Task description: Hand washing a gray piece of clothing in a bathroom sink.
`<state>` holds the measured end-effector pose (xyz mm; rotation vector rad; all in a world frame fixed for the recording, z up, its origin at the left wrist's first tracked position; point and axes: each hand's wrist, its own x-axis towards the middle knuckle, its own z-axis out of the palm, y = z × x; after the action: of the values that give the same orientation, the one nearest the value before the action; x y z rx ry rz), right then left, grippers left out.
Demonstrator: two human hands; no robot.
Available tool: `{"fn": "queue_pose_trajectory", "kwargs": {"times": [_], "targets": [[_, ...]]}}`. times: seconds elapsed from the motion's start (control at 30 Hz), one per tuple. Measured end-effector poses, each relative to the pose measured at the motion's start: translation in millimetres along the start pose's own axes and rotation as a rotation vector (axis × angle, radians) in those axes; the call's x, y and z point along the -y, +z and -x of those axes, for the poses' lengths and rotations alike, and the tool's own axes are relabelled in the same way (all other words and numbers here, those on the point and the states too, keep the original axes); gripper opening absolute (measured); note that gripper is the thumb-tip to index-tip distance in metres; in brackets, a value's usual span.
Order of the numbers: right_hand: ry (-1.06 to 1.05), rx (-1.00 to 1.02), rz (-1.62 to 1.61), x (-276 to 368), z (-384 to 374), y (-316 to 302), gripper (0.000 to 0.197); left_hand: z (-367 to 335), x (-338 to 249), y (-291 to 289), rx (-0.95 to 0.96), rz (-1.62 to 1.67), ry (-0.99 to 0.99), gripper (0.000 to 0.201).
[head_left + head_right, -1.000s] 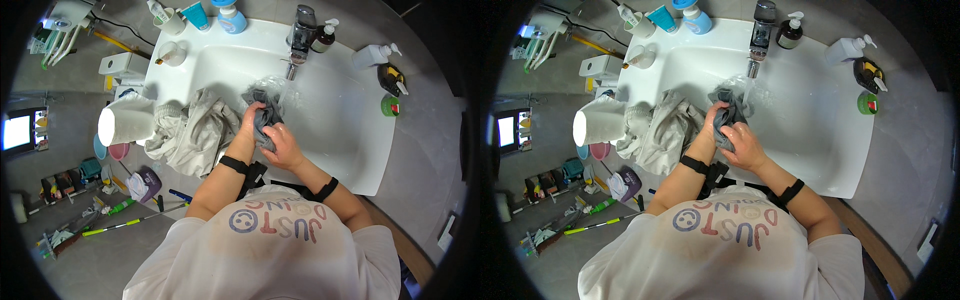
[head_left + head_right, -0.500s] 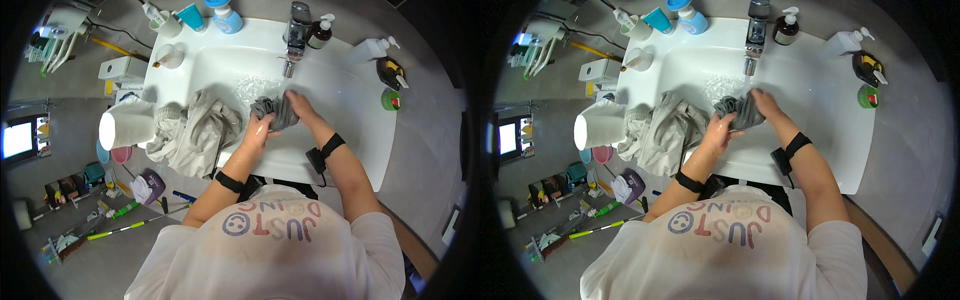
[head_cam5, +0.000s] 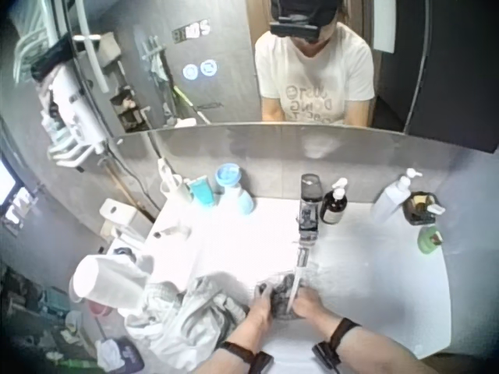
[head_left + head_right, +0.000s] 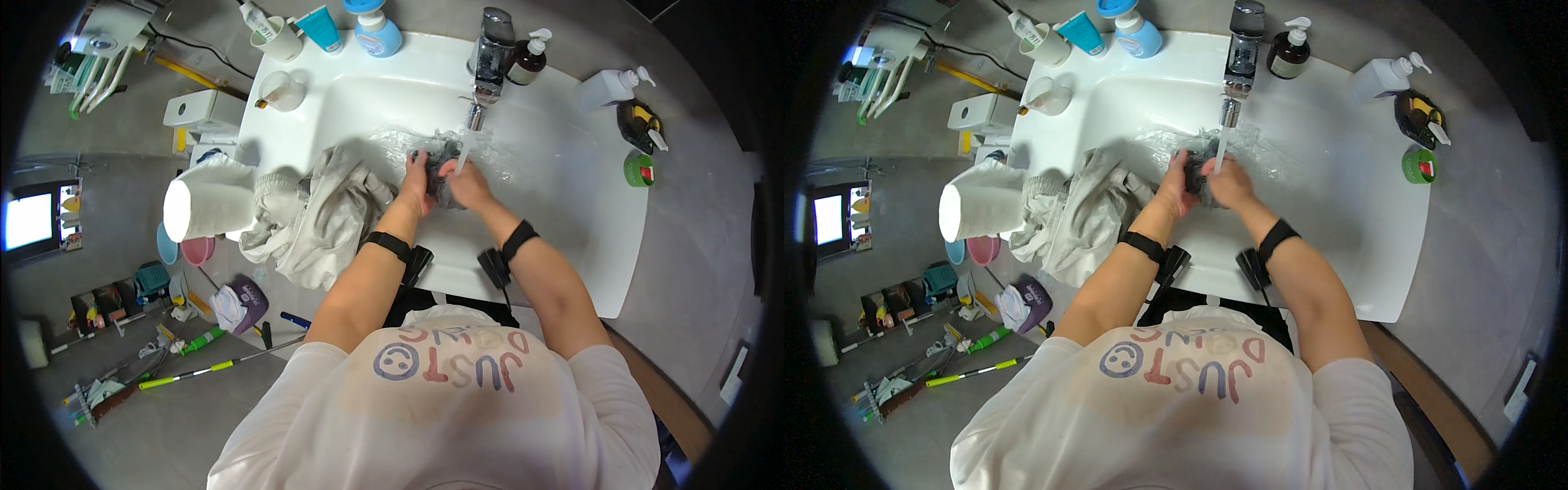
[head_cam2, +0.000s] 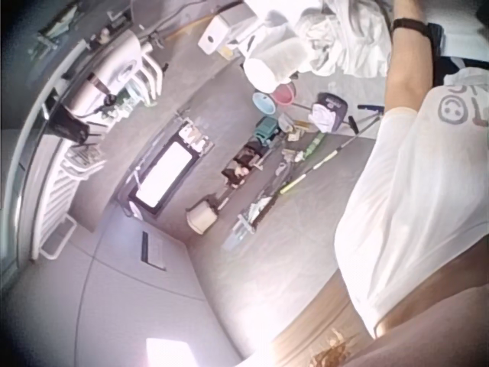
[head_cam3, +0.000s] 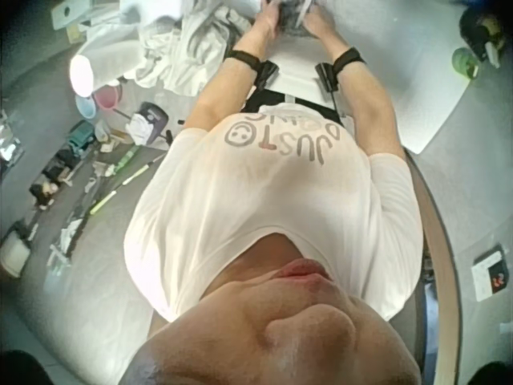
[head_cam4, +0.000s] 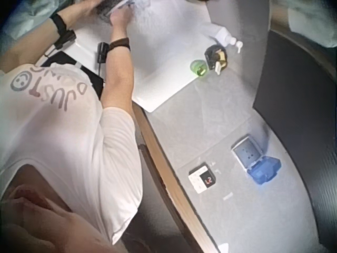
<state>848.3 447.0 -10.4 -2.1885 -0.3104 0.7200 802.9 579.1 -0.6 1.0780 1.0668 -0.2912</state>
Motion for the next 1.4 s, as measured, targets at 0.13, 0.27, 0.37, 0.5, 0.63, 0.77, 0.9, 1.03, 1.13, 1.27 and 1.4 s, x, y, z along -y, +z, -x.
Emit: {"fn": "queue_pose_trajectory", "kwargs": {"times": [0.13, 0.27, 0.37, 0.5, 0.63, 0.77, 0.9, 1.03, 1.13, 1.27, 1.4], "targets": [[-0.572, -0.059, 0.168, 75.3, 78.8, -4.3, 0.017, 5.3, -1.8, -20.3, 0.555, 0.68, -0.193, 0.058], [-0.6, -0.156, 0.107, 95.2, 95.0, 1.6, 0.012, 7.0, 12.1, -10.0, 0.73, 0.837, -0.191, 0.046], [-0.495, -0.21, 0.11, 89.3, 72.0, 5.7, 0.012, -7.4, 36.9, -16.0, 0.499, 0.791, -0.119, 0.039], [-0.052, -0.199, 0.091, 58.6, 20.1, -18.3, 0.034, 42.5, 8.1, -0.4, 0.169, 0.355, -0.054, 0.036], [-0.007, -0.23, 0.288, 25.9, 14.3, -41.0, 0.038, 63.7, 2.9, -21.3, -0.024, -0.345, 0.314, 0.046], [-0.306, -0.617, 0.291, 52.0, 10.8, -97.9, 0.041, 46.4, 5.1, -52.0, -0.145, -0.669, 0.552, 0.051], [-0.726, -0.89, 0.404, 142.4, 3.9, -152.3, 0.05, 75.2, -15.5, -36.6, -0.03, -0.498, 0.438, 0.043], [-0.73, -0.648, 0.677, 146.8, -1.6, -153.4, 0.05, 118.5, -51.8, -19.9, 0.244, -0.077, 0.266, 0.031], [-0.723, -0.574, 0.597, 132.2, 11.7, -138.0, 0.047, 144.9, -76.1, -16.4, 0.346, 0.161, 0.25, 0.026], [-0.361, -0.549, -0.034, 97.8, 39.5, -95.2, 0.051, 170.3, -95.5, -20.3, 0.591, 0.343, 0.325, 0.023], [0.132, 0.393, -0.966, 16.5, 29.4, -67.9, 0.049, 176.3, -72.9, -8.3, 0.939, -0.171, 0.416, 0.028]]}}
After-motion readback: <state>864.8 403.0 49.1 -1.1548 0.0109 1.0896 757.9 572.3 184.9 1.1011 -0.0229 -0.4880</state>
